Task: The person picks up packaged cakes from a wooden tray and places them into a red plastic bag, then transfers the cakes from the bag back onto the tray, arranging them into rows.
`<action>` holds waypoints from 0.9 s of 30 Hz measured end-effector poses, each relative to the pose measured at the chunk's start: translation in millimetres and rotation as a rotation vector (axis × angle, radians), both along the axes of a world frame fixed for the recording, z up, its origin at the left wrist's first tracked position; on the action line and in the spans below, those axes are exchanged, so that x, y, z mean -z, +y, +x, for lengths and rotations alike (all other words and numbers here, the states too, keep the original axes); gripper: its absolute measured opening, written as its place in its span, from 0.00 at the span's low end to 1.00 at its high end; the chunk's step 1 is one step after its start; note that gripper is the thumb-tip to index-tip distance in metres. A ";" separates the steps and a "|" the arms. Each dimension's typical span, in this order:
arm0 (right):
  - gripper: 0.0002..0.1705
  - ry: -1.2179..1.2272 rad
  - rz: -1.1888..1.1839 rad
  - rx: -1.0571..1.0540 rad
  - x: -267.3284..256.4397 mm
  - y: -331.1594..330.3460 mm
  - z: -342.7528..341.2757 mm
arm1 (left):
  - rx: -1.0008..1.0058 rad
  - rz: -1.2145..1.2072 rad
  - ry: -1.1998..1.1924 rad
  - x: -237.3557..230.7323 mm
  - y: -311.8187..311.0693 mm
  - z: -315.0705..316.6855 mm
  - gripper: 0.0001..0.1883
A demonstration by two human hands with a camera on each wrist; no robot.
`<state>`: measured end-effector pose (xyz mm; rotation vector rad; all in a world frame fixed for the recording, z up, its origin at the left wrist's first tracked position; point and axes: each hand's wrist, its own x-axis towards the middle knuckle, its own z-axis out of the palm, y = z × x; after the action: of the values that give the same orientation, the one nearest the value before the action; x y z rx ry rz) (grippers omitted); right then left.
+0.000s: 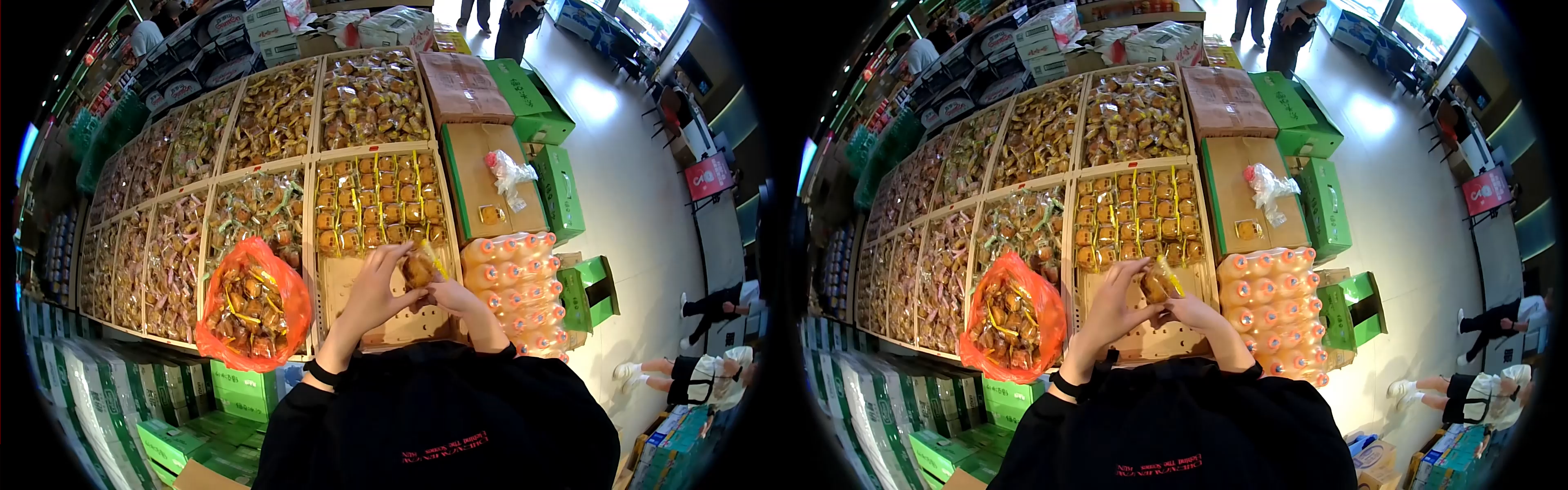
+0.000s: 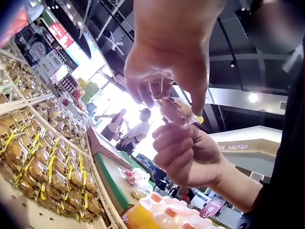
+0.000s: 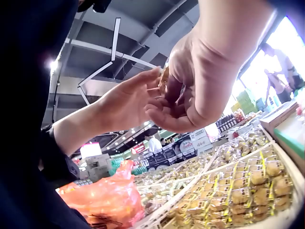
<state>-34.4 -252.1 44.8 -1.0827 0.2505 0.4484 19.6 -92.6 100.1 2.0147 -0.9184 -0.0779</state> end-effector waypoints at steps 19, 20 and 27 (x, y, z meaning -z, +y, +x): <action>0.28 -0.060 -0.403 0.209 119.4 -31.3 34.4 | -0.241 -0.591 1.320 173.5 -48.5 43.9 0.11; 0.27 0.063 -0.396 0.160 78.3 -34.6 37.1 | -0.238 -0.649 1.323 192.3 -51.7 50.1 0.12; 0.24 0.026 -0.573 0.505 193.8 -35.2 105.4 | -0.328 0.078 0.527 194.8 -62.8 90.8 0.32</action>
<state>71.0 -287.3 -149.1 -1.5115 0.6848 -0.0770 110.4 -155.4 -94.7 2.0427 -0.2529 -0.4435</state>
